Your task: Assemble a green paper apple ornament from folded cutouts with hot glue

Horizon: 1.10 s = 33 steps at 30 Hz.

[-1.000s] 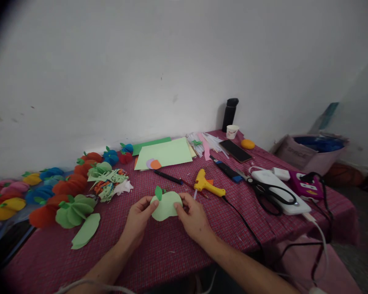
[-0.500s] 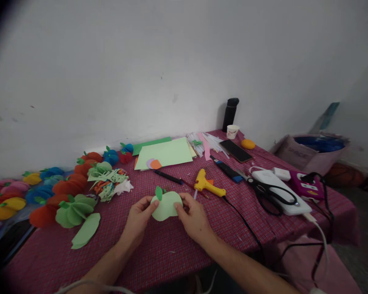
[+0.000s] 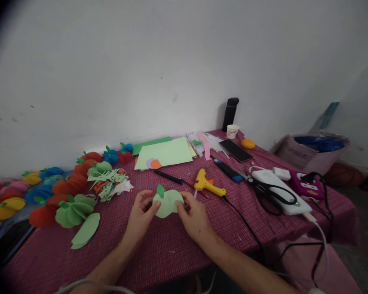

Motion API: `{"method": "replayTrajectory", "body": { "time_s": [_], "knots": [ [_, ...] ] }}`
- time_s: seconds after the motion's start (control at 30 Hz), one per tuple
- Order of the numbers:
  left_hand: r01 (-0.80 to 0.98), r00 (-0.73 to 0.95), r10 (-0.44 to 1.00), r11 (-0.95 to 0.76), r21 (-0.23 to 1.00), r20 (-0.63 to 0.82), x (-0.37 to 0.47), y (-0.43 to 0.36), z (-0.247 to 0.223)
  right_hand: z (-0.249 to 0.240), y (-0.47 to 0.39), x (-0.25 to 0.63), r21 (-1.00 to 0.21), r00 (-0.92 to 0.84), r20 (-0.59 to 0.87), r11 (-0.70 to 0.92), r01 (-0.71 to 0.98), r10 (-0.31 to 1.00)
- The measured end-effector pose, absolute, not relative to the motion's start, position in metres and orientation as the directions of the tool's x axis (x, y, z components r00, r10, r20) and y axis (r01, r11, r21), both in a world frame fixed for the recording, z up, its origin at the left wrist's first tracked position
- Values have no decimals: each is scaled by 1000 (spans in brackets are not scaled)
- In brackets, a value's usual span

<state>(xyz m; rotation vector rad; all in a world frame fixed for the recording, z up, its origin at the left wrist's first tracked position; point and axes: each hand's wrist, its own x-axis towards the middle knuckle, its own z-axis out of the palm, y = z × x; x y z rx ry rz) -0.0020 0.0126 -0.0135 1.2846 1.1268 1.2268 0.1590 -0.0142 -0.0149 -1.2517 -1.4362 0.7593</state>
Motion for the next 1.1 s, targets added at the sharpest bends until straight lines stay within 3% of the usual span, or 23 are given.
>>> {"method": "replayTrajectory", "body": {
  "time_s": [0.2,0.43,0.6,1.1],
  "knots": [
    [21,104,994,13,1000,-15,-1,15,-13,-15,-20,158,-759,-11,446,385,525,895],
    [-153,150,988,67,986,-44,-3,15,-11,-6,-27,158,-553,-269,599,633,543,754],
    [-210,237,969,124,970,-72,-2,15,-10,-6,-27,159,-520,-307,615,666,536,727],
    [-12,200,980,5,1000,-2,-1,16,-6,-2,-26,160,-537,-255,609,626,565,751]
  ]
}}
